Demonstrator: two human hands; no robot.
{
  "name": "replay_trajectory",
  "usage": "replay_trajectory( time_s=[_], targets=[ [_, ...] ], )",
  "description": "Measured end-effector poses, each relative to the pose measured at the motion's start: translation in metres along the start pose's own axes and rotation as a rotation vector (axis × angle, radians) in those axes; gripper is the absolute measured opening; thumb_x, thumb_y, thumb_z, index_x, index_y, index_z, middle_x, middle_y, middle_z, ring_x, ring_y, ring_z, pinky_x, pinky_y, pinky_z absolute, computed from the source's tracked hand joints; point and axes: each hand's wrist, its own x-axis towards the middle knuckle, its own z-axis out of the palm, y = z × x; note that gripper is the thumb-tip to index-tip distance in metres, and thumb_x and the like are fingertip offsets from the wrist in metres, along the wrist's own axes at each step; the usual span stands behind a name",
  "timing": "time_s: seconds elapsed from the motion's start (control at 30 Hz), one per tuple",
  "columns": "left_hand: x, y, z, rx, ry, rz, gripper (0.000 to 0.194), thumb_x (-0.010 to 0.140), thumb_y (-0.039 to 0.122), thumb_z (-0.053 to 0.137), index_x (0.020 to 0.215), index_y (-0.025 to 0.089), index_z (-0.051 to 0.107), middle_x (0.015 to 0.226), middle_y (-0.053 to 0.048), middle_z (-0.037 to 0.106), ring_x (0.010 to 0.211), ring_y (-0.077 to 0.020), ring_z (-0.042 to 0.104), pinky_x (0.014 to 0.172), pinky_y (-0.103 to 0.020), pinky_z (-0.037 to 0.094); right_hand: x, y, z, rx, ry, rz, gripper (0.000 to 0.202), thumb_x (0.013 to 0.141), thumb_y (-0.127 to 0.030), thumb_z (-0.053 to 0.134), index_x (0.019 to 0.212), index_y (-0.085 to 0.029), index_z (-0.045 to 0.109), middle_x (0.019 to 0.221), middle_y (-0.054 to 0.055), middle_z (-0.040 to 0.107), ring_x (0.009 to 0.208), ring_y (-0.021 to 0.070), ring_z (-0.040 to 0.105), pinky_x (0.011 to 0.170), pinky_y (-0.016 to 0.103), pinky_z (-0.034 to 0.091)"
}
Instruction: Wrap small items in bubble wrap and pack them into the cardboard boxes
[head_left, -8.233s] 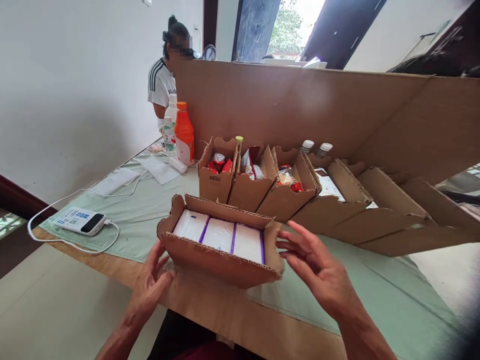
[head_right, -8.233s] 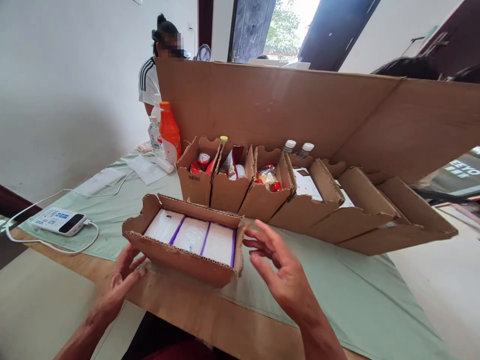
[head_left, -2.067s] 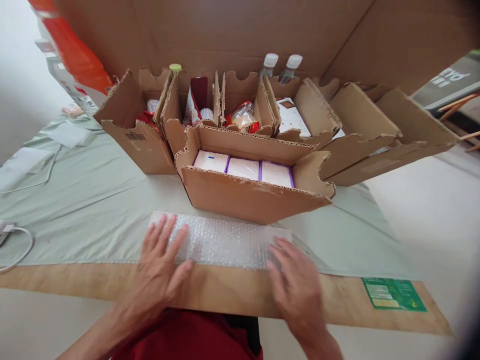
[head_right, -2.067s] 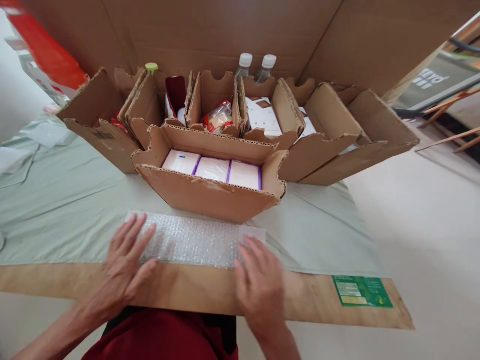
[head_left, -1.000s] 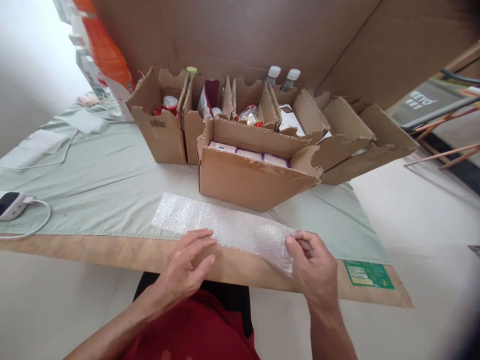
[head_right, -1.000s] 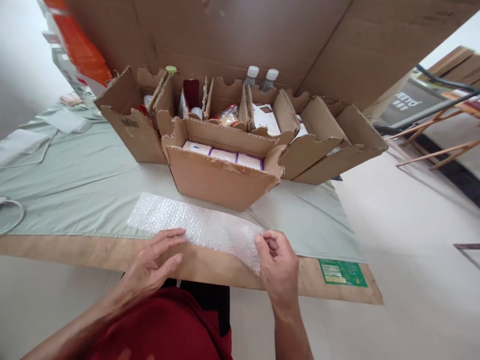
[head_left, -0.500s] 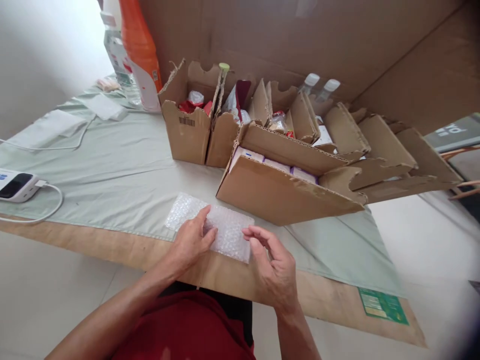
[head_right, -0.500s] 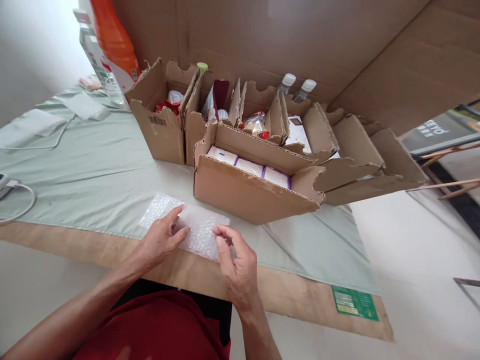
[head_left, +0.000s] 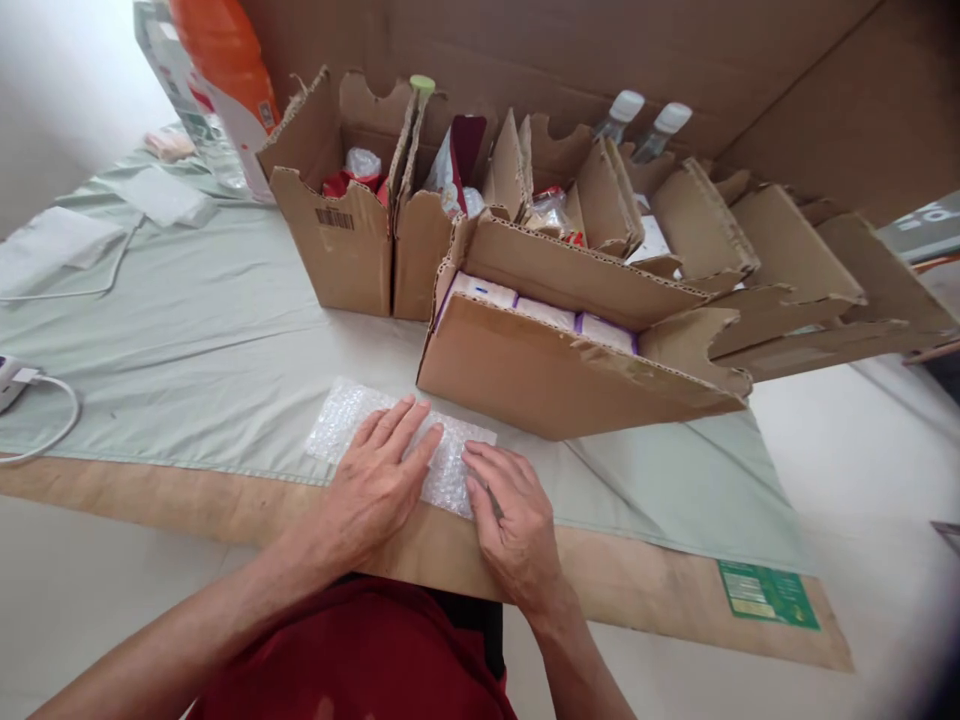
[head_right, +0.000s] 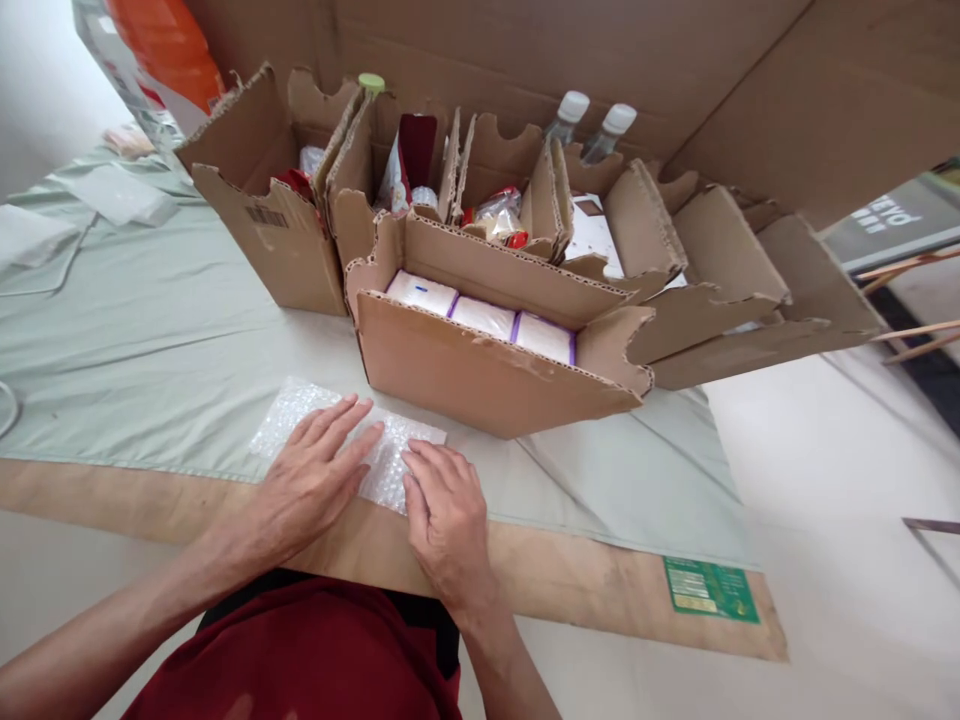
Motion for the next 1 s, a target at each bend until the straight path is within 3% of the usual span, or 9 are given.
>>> replay_trajectory(
  time_s=[0.1, 0.2, 0.33, 0.47, 0.57, 0.63, 0.73, 0.83, 1.0],
  targets=[
    [-0.003, -0.003, 0.012, 0.004, -0.136, 0.049, 0.045, 0.102, 0.029, 0.047, 0.145, 0.018, 0.051, 0.158, -0.016, 0.045, 0.151, -0.0343, 0.035, 0.122, -0.058, 0.025, 0.0, 0.007, 0.008, -0.185, -0.156, -0.062, 0.044, 0.103, -0.025, 0.046, 0.146, -0.019, 0.054, 0.148, 0.012, 0.058, 0.139, 0.0294, 0.051, 0.108, 0.05, 0.046],
    [-0.008, -0.008, 0.022, -0.003, -0.226, 0.026, 0.055, 0.102, 0.042, 0.048, 0.153, 0.023, 0.043, 0.164, -0.014, 0.038, 0.153, -0.0337, 0.03, 0.125, -0.06, 0.015, -0.005, 0.016, 0.018, -0.293, -0.27, -0.05, 0.054, 0.102, -0.033, 0.048, 0.155, -0.02, 0.043, 0.157, 0.013, 0.048, 0.147, 0.0316, 0.041, 0.115, 0.054, 0.039],
    [-0.011, -0.01, 0.027, 0.001, -0.248, 0.017, 0.056, 0.102, 0.043, 0.047, 0.154, 0.024, 0.041, 0.166, -0.012, 0.033, 0.155, -0.0318, 0.025, 0.126, -0.058, 0.009, -0.01, 0.02, 0.025, -0.314, -0.274, -0.03, 0.059, 0.101, -0.034, 0.051, 0.158, -0.021, 0.038, 0.16, 0.012, 0.044, 0.15, 0.0311, 0.035, 0.121, 0.055, 0.031],
    [-0.01, -0.01, 0.023, -0.045, -0.229, 0.021, 0.054, 0.102, 0.044, 0.046, 0.153, 0.025, 0.044, 0.165, -0.012, 0.035, 0.155, -0.0323, 0.026, 0.125, -0.058, 0.012, -0.01, 0.019, 0.014, -0.203, -0.218, -0.027, 0.048, 0.102, -0.034, 0.05, 0.148, -0.023, 0.05, 0.157, 0.011, 0.049, 0.146, 0.0297, 0.042, 0.117, 0.052, 0.037],
    [-0.01, -0.022, 0.009, -0.089, -0.081, -0.087, 0.052, 0.102, 0.043, 0.044, 0.149, 0.021, 0.048, 0.162, -0.015, 0.039, 0.151, -0.033, 0.032, 0.122, -0.054, 0.024, -0.012, 0.021, -0.005, -0.102, 0.017, 0.12, 0.034, 0.103, -0.034, 0.046, 0.13, -0.022, 0.064, 0.137, 0.011, 0.066, 0.126, 0.0267, 0.061, 0.104, 0.045, 0.048],
    [-0.011, -0.038, -0.005, -0.05, 0.025, -0.26, 0.05, 0.101, 0.043, 0.044, 0.143, 0.016, 0.053, 0.149, -0.018, 0.053, 0.138, -0.0341, 0.048, 0.114, -0.051, 0.037, -0.013, 0.023, -0.017, -0.104, 0.108, 0.285, 0.03, 0.102, -0.038, 0.048, 0.114, -0.021, 0.069, 0.107, 0.008, 0.076, 0.095, 0.0237, 0.071, 0.088, 0.04, 0.052],
    [-0.013, -0.063, -0.022, 0.102, -0.027, -0.482, 0.046, 0.096, 0.044, 0.048, 0.126, 0.013, 0.066, 0.114, -0.018, 0.068, 0.109, -0.0364, 0.062, 0.097, -0.052, 0.048, -0.008, 0.023, -0.022, -0.153, -0.012, 0.413, 0.032, 0.098, -0.048, 0.052, 0.089, -0.022, 0.069, 0.077, 0.002, 0.074, 0.064, 0.0193, 0.064, 0.069, 0.034, 0.046],
    [-0.01, -0.077, -0.026, 0.175, -0.147, -0.558, 0.039, 0.091, 0.044, 0.054, 0.107, 0.013, 0.073, 0.1, -0.018, 0.069, 0.101, -0.0381, 0.062, 0.089, -0.052, 0.049, 0.006, 0.018, -0.012, -0.233, -0.085, 0.434, 0.033, 0.093, -0.05, 0.056, 0.076, -0.023, 0.063, 0.075, 0.003, 0.072, 0.066, 0.0205, 0.063, 0.065, 0.032, 0.04],
    [-0.001, -0.07, -0.024, 0.011, -0.134, -0.644, 0.02, 0.086, 0.034, 0.058, 0.084, 0.018, 0.069, 0.095, -0.013, 0.069, 0.096, -0.0302, 0.063, 0.088, -0.044, 0.048, 0.021, 0.004, 0.004, -0.183, -0.067, 0.488, 0.025, 0.088, -0.04, 0.058, 0.07, -0.024, 0.055, 0.068, 0.002, 0.068, 0.063, 0.0192, 0.06, 0.063, 0.031, 0.037]
  ],
)
